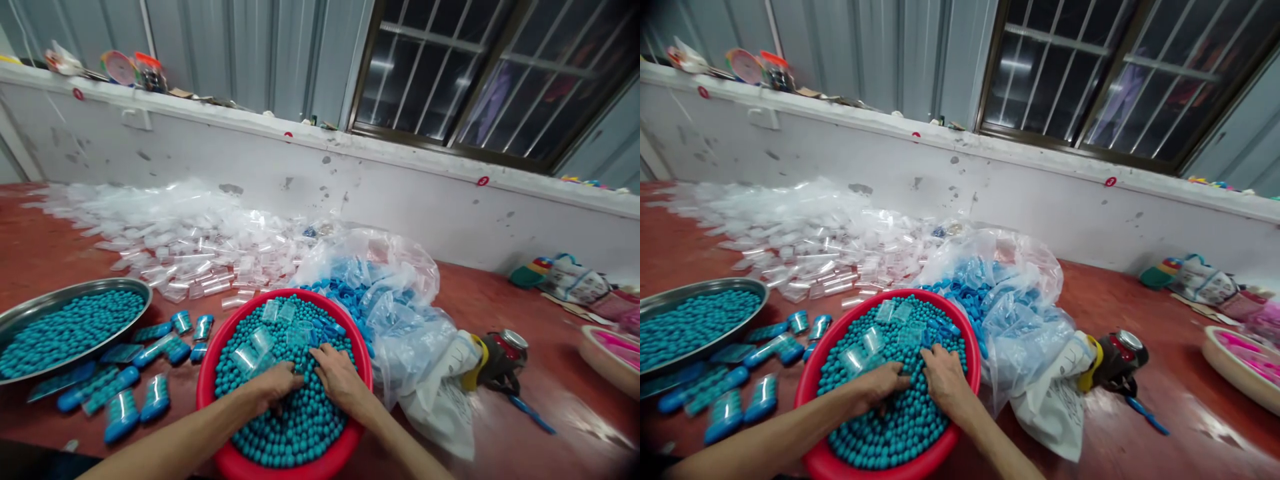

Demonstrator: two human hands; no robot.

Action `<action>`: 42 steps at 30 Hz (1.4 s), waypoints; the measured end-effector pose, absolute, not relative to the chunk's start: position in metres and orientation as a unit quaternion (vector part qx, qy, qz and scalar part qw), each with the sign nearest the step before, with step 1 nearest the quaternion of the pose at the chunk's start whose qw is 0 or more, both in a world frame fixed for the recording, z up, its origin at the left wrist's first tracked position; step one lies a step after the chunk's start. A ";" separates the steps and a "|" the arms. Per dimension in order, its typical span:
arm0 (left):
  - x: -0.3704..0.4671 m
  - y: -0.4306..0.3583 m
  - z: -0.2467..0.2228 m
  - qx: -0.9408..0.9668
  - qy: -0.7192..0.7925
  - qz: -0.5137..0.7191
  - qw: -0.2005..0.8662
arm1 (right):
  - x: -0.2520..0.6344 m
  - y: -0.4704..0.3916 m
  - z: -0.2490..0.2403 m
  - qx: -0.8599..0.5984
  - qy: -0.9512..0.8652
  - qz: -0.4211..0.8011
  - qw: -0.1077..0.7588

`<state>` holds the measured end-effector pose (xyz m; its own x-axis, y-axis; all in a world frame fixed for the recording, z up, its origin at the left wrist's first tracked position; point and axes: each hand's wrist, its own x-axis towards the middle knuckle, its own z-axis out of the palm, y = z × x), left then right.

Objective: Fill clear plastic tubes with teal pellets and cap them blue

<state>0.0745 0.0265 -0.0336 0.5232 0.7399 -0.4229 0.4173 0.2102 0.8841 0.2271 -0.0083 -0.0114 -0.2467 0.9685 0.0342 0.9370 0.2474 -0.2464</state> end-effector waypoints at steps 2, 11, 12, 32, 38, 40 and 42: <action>0.071 0.028 -0.032 0.577 0.467 0.117 0.660 | 0.229 -0.007 -0.010 -0.616 -0.776 0.105 0.084; 0.046 0.023 -0.021 0.439 0.374 0.189 0.795 | 0.242 0.001 -0.008 -0.553 -0.833 0.033 -0.005; 0.044 0.021 -0.020 0.444 0.373 0.197 0.791 | 0.240 0.002 -0.011 -0.555 -0.832 0.005 -0.016; 0.026 0.003 -0.003 0.425 0.232 0.212 0.849 | 0.218 0.011 -0.010 -0.528 -0.757 0.310 0.228; 0.028 0.004 -0.006 0.455 0.272 0.259 0.807 | 0.214 0.008 0.002 -0.518 -0.743 0.297 0.302; 0.028 0.004 -0.007 0.453 0.260 0.259 0.812 | 0.211 0.008 0.005 -0.508 -0.706 0.343 0.355; 0.027 0.005 -0.009 0.455 0.278 0.260 0.805 | 0.210 0.011 0.006 -0.482 -0.658 0.408 0.410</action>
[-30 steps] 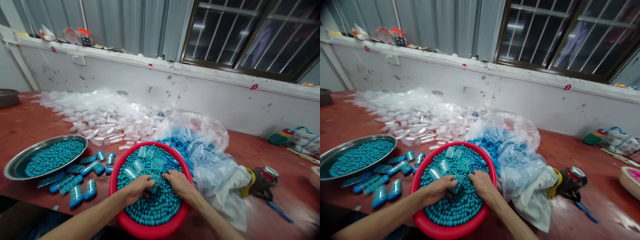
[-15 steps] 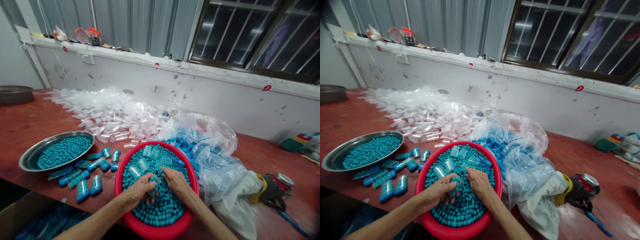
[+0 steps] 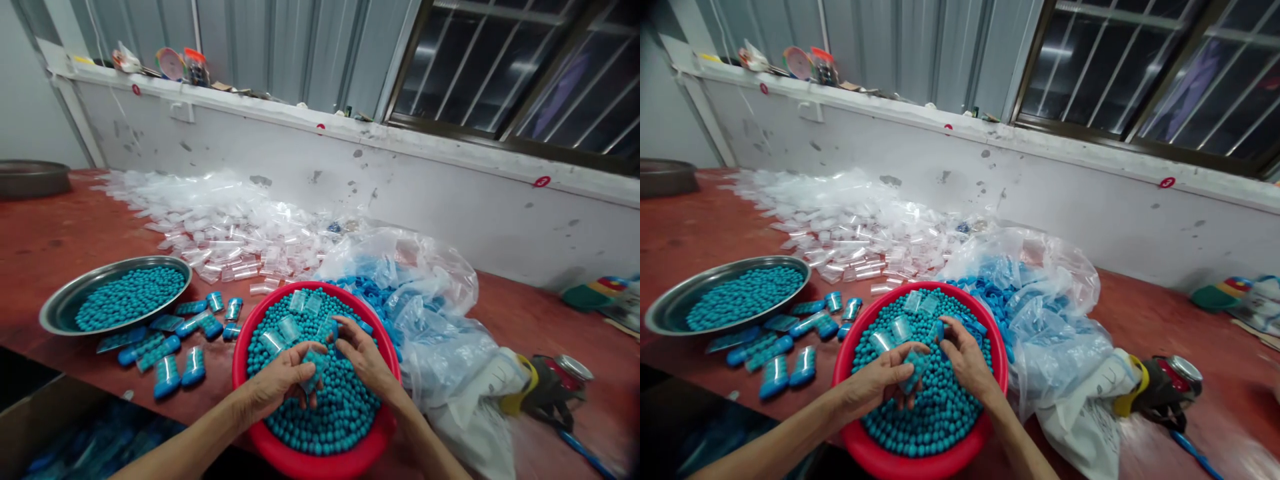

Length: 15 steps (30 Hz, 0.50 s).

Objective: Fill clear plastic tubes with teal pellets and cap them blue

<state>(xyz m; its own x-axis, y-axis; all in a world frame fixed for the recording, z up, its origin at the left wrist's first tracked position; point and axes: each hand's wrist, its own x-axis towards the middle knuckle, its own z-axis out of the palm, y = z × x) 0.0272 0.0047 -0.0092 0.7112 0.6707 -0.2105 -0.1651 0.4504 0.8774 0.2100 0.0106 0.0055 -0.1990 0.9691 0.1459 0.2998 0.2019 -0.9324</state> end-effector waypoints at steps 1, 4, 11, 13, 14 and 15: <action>0.027 0.005 -0.010 0.460 0.295 0.259 0.796 | 0.210 0.012 0.004 -0.472 -0.639 0.431 0.428; 0.029 0.005 -0.013 0.474 0.343 0.250 0.771 | 0.217 0.014 -0.007 -0.490 -0.616 0.449 0.423; 0.026 -0.002 -0.007 0.466 0.370 0.268 0.758 | 0.251 -0.007 -0.011 -0.583 -0.737 0.183 0.289; 0.023 -0.003 -0.004 0.458 0.366 0.281 0.760 | 0.251 -0.012 0.000 -0.572 -0.781 0.080 0.238; 0.022 -0.004 -0.003 0.454 0.368 0.288 0.759 | 0.248 -0.013 0.005 -0.560 -0.801 0.041 0.207; 0.020 -0.004 -0.003 0.451 0.370 0.294 0.757 | 0.243 -0.012 0.009 -0.546 -0.819 0.010 0.174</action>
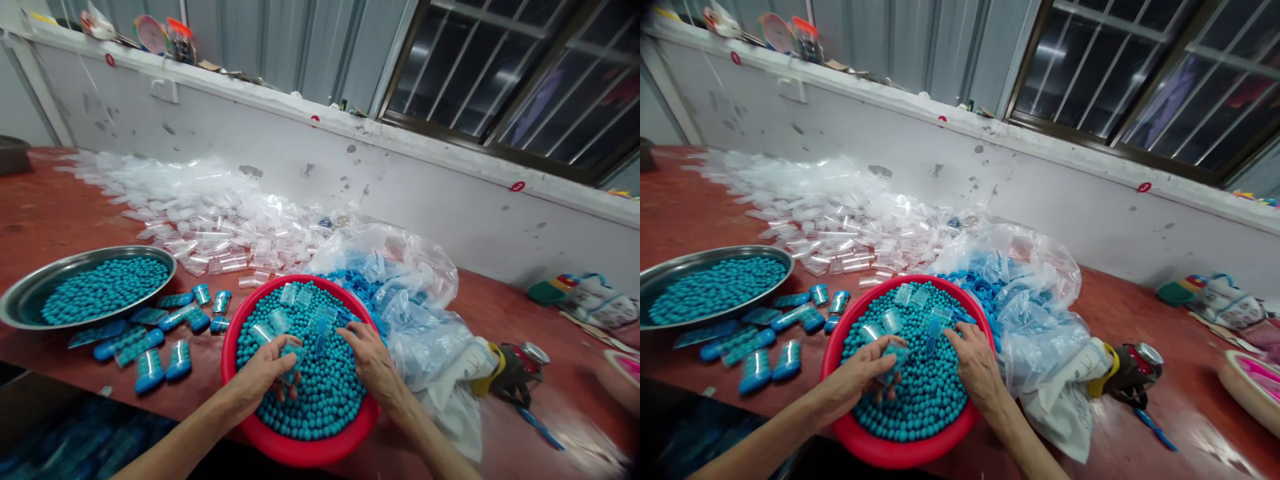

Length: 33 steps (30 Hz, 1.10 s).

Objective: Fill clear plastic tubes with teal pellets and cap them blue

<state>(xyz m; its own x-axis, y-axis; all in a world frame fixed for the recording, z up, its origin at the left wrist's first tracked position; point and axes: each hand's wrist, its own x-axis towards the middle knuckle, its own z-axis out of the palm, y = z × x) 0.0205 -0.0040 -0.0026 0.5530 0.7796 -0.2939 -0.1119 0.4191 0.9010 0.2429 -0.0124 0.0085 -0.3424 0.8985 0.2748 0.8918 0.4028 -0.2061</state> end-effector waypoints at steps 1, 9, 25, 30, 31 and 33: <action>0.020 -0.004 -0.002 0.451 0.372 0.299 0.754 | 0.237 -0.010 0.011 -0.532 -0.835 -0.015 0.141; 0.025 -0.004 -0.006 0.492 0.402 0.291 0.715 | 0.206 0.018 0.001 -0.486 -0.868 -0.096 0.032; 0.029 -0.006 -0.002 0.535 0.372 0.281 0.704 | 0.198 -0.018 0.008 -0.481 -0.792 0.229 0.298; 0.029 -0.007 -0.003 0.541 0.370 0.283 0.701 | 0.194 -0.022 0.007 -0.451 -0.785 0.268 0.330; 0.029 -0.007 -0.004 0.546 0.370 0.276 0.700 | 0.192 -0.023 0.006 -0.469 -0.764 0.279 0.344; 0.029 -0.008 -0.005 0.553 0.373 0.264 0.696 | 0.188 -0.025 0.003 -0.515 -0.714 0.297 0.371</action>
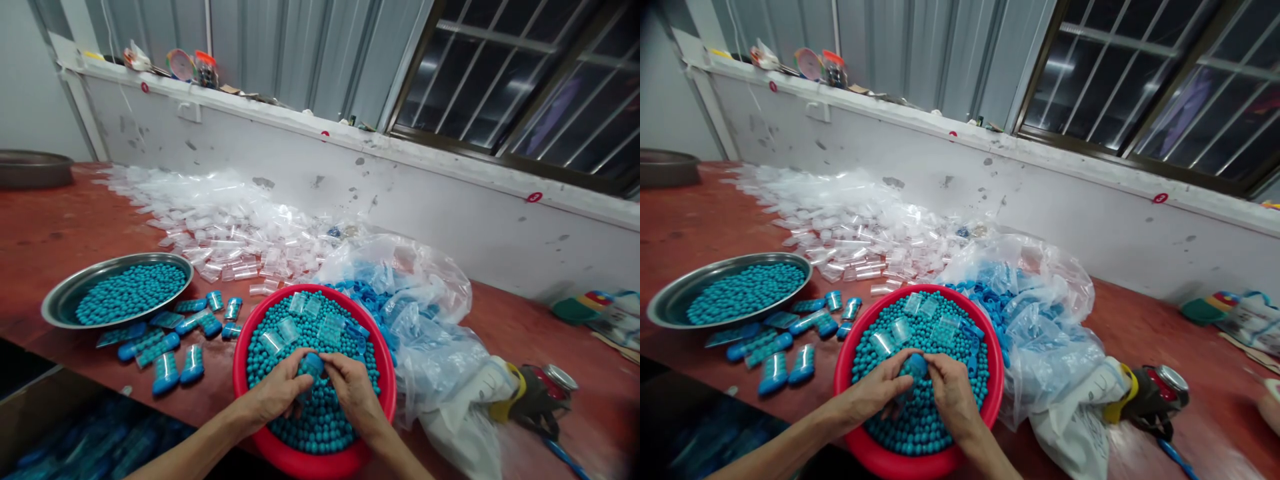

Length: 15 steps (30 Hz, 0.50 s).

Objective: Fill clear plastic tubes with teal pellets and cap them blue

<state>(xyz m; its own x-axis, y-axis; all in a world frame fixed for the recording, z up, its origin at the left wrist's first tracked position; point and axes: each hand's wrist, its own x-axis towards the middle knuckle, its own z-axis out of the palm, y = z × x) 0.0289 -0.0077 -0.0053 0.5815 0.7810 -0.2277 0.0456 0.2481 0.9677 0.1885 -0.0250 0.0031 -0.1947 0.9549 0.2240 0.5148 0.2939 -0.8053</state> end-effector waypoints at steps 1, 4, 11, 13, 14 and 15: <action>0.029 -0.008 -0.006 0.555 0.377 0.261 0.694 | 0.187 -0.026 0.001 -0.534 -0.691 0.303 0.381; 0.029 -0.009 -0.006 0.545 0.384 0.269 0.695 | 0.183 -0.029 -0.002 -0.554 -0.668 0.309 0.389; 0.027 -0.010 0.002 0.519 0.365 0.279 0.721 | 0.186 -0.025 -0.008 -0.539 -0.625 0.404 0.395; 0.028 -0.010 0.004 0.522 0.368 0.276 0.719 | 0.186 -0.025 -0.010 -0.549 -0.622 0.402 0.388; 0.028 -0.010 0.004 0.522 0.372 0.279 0.715 | 0.185 -0.026 -0.010 -0.553 -0.636 0.379 0.383; 0.029 -0.010 0.004 0.522 0.379 0.283 0.710 | 0.184 -0.027 -0.009 -0.553 -0.656 0.347 0.378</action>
<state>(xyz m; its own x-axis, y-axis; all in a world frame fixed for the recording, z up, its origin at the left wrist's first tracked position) 0.0286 -0.0104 0.0041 0.5528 0.7975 -0.2419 -0.0073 0.2949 0.9555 0.1844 -0.0273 -0.0092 -0.1011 0.9886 0.1119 0.4633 0.1463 -0.8740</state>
